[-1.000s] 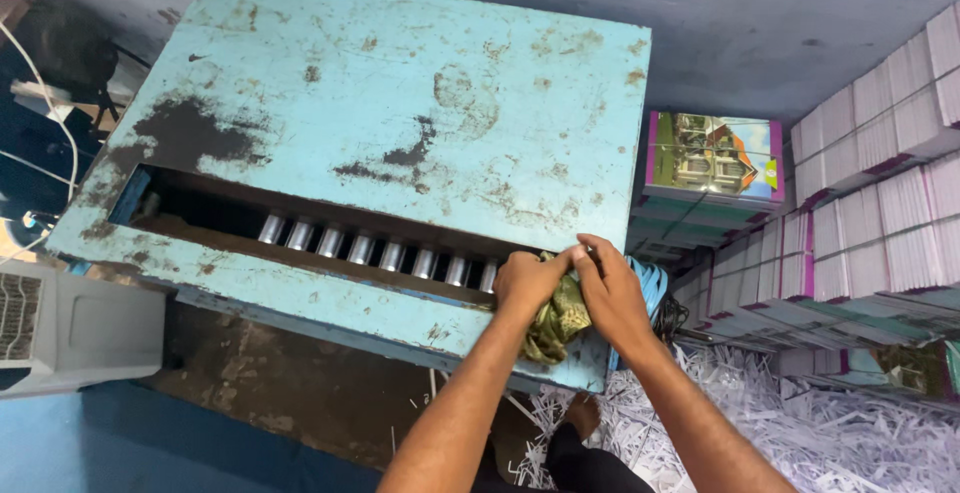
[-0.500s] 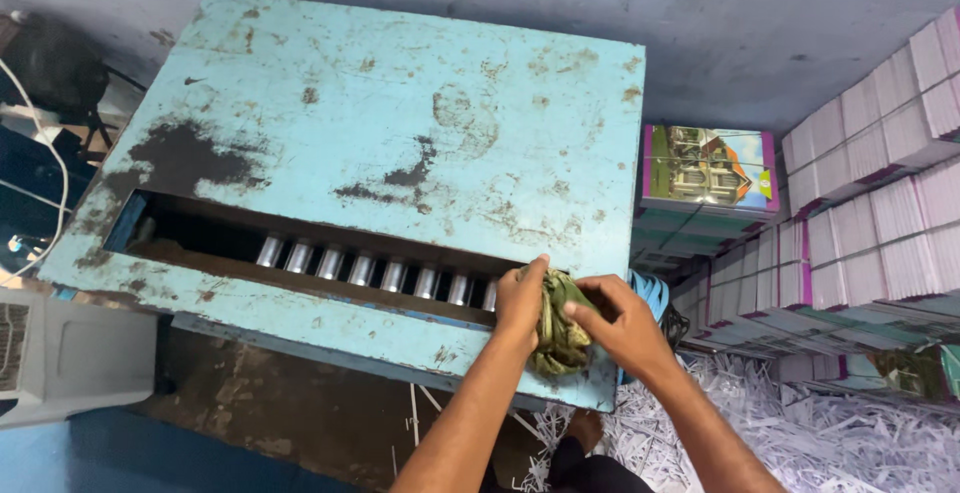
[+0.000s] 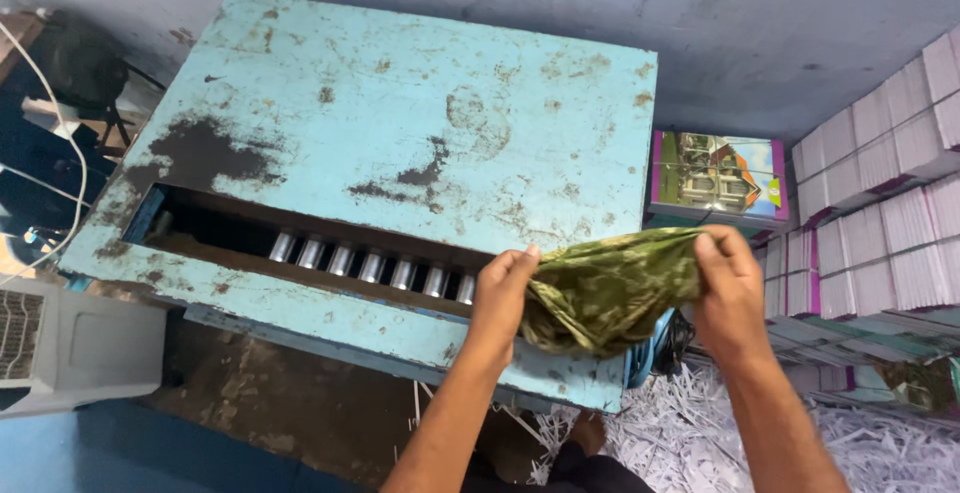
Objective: The person wipes the top and sides of a light-blue industrial machine using a green cloth. They clean the top surface, the recessed roller area, and the side panels, occasionally unfolding the cloth to use a cleaner section.
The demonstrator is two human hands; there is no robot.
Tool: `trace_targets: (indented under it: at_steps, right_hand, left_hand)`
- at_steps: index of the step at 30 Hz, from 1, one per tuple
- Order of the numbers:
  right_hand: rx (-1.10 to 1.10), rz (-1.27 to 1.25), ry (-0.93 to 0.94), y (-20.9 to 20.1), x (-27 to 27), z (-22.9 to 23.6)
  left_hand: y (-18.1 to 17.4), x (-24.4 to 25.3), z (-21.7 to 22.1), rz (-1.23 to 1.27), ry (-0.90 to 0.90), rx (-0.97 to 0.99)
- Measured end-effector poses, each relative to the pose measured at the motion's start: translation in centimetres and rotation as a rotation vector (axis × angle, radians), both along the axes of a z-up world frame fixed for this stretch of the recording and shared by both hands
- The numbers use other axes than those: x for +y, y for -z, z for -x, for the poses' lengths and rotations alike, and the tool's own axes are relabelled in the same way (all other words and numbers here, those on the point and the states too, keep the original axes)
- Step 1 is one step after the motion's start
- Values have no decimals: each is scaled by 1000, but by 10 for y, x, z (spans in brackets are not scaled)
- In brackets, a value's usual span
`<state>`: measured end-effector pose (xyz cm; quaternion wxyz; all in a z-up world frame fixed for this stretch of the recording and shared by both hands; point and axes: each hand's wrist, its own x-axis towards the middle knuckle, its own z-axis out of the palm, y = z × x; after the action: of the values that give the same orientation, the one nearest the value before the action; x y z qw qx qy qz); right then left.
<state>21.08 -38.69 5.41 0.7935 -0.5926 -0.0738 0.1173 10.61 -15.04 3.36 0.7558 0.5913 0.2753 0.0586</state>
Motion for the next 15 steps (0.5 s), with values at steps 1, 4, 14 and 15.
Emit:
trace_targets:
  at_steps: [1, 4, 14, 15]
  right_hand:
    - [-27, -68, 10, -7, 0, -2]
    - [-140, -97, 44, -22, 1, 0]
    - [-596, 299, 191, -55, -2, 0]
    - [-590, 304, 190, -62, -2, 0]
  left_hand:
    - [-8, -5, -2, -19, 31, -29]
    - [-24, -10, 4, 108, 173, -97]
    - [-50, -5, 8, 249, 473, -241]
    - [-57, -2, 10, 261, 484, -224]
